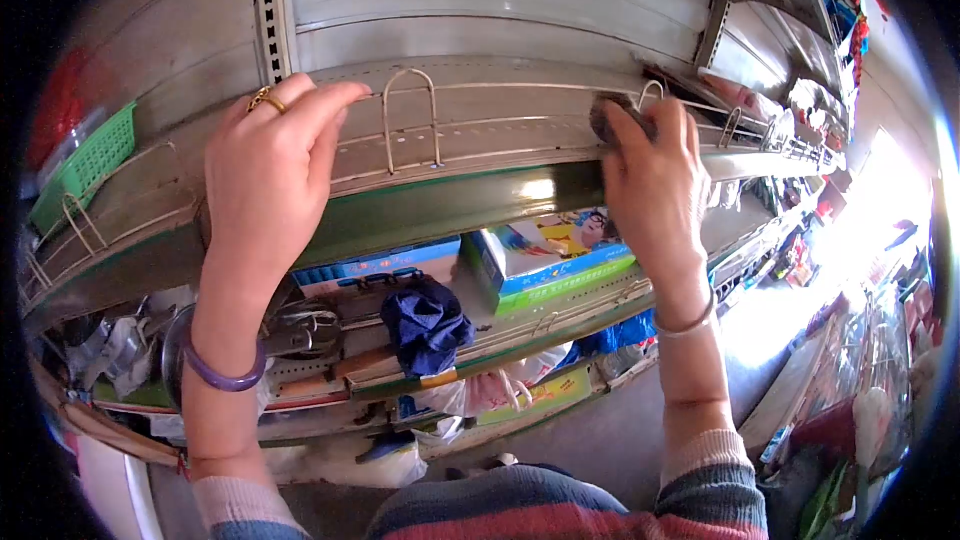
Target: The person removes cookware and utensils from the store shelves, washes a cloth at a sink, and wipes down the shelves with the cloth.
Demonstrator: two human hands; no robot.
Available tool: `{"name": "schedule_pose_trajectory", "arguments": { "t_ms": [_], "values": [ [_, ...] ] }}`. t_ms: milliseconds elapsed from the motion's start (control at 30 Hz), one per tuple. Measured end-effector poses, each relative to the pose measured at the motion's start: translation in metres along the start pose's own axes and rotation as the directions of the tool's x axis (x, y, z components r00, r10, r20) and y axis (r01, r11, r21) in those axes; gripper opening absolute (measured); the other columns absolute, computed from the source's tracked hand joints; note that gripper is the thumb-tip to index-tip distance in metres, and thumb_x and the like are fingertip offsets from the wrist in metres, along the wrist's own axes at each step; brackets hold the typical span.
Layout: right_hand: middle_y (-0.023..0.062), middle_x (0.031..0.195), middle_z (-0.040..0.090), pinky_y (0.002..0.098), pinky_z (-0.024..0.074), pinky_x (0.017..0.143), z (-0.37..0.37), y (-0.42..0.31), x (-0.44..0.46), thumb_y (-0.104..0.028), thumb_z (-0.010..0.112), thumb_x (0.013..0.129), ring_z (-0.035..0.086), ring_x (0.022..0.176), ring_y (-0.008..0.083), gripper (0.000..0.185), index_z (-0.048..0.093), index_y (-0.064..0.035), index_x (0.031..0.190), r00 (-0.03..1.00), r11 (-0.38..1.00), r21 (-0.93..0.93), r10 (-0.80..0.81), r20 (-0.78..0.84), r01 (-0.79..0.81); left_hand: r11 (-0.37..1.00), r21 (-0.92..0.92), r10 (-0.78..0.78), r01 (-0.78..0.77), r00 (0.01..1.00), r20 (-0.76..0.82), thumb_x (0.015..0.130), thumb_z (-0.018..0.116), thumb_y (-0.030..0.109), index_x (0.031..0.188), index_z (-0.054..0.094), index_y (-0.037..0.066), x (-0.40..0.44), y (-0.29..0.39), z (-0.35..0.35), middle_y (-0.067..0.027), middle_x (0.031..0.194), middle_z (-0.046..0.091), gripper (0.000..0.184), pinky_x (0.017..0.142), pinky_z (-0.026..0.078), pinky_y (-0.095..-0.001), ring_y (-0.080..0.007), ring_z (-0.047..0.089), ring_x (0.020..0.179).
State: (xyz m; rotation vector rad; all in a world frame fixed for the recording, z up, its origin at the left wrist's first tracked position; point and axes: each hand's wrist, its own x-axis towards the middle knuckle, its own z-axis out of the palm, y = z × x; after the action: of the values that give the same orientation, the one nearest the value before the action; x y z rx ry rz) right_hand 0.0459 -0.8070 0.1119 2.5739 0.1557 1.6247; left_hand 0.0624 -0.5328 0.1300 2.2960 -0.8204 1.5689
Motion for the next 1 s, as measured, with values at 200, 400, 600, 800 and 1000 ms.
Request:
{"name": "schedule_pose_trajectory", "arguments": {
  "t_ms": [200, 400, 600, 800, 1000],
  "values": [
    [0.0100, 0.090, 0.046, 0.0382, 0.0487, 0.065, 0.006, -0.068, 0.008, -0.005, 0.062, 0.062, 0.050, 0.085, 0.0280, 0.044, 0.061, -0.0149, 0.105, 0.980, 0.887, 0.415, -0.181, -0.086, 0.200, 1.000, -0.013, -0.024, 0.024, 1.000, 0.005, 0.079, 0.057, 0.002, 0.091, 0.064, 0.007, 0.000, 0.005, -0.001, -0.0104, 0.073, 0.054, 0.015, 0.060, 0.042, -0.0358, -0.0283, 0.054, 0.064],
    [0.0096, 0.088, 0.047, 0.0412, 0.0511, 0.061, 0.003, 0.020, -0.004, -0.010, 0.060, 0.067, 0.053, 0.086, 0.0286, 0.036, 0.061, -0.0160, 0.103, 1.000, 0.990, 0.140, -0.020, 0.018, 0.018, 1.000, -0.008, -0.028, 0.028, 1.000, -0.013, 0.079, 0.056, 0.001, 0.092, 0.064, 0.007, 0.001, 0.006, 0.000, -0.0107, 0.071, 0.053, 0.017, 0.059, 0.042, -0.0345, -0.0277, 0.053, 0.063],
    [0.0091, 0.086, 0.047, 0.0377, 0.0496, 0.063, -0.002, -0.040, 0.016, -0.009, 0.061, 0.064, 0.054, 0.081, 0.0269, 0.035, 0.061, -0.0124, 0.099, 0.973, 0.925, 0.324, -0.226, 0.039, 0.201, 0.999, 0.002, -0.033, 0.033, 0.999, -0.014, 0.078, 0.057, 0.000, 0.093, 0.064, 0.006, 0.002, 0.008, 0.002, -0.0102, 0.071, 0.053, 0.017, 0.059, 0.042, -0.0334, -0.0266, 0.053, 0.063],
    [0.0098, 0.091, 0.049, 0.0396, 0.0514, 0.060, 0.006, 0.002, 0.006, -0.014, 0.061, 0.068, 0.054, 0.084, 0.0279, 0.031, 0.061, -0.0122, 0.099, 0.988, 0.955, 0.269, -0.145, 0.049, 0.127, 0.999, -0.025, -0.047, 0.047, 0.999, -0.008, 0.078, 0.056, -0.002, 0.093, 0.064, 0.006, 0.002, 0.011, 0.002, -0.0106, 0.070, 0.052, 0.019, 0.058, 0.041, -0.0325, -0.0257, 0.052, 0.062],
    [0.0090, 0.092, 0.049, 0.0405, 0.0509, 0.060, 0.004, 0.004, 0.010, -0.011, 0.059, 0.069, 0.054, 0.085, 0.0282, 0.027, 0.059, -0.0127, 0.096, 0.987, 0.958, 0.269, -0.133, 0.091, 0.104, 0.999, -0.011, -0.048, 0.048, 0.999, -0.019, 0.079, 0.056, 0.000, 0.092, 0.064, 0.006, 0.001, 0.009, 0.003, -0.0105, 0.069, 0.050, 0.017, 0.057, 0.040, -0.0322, -0.0250, 0.051, 0.061]
  ]
}}
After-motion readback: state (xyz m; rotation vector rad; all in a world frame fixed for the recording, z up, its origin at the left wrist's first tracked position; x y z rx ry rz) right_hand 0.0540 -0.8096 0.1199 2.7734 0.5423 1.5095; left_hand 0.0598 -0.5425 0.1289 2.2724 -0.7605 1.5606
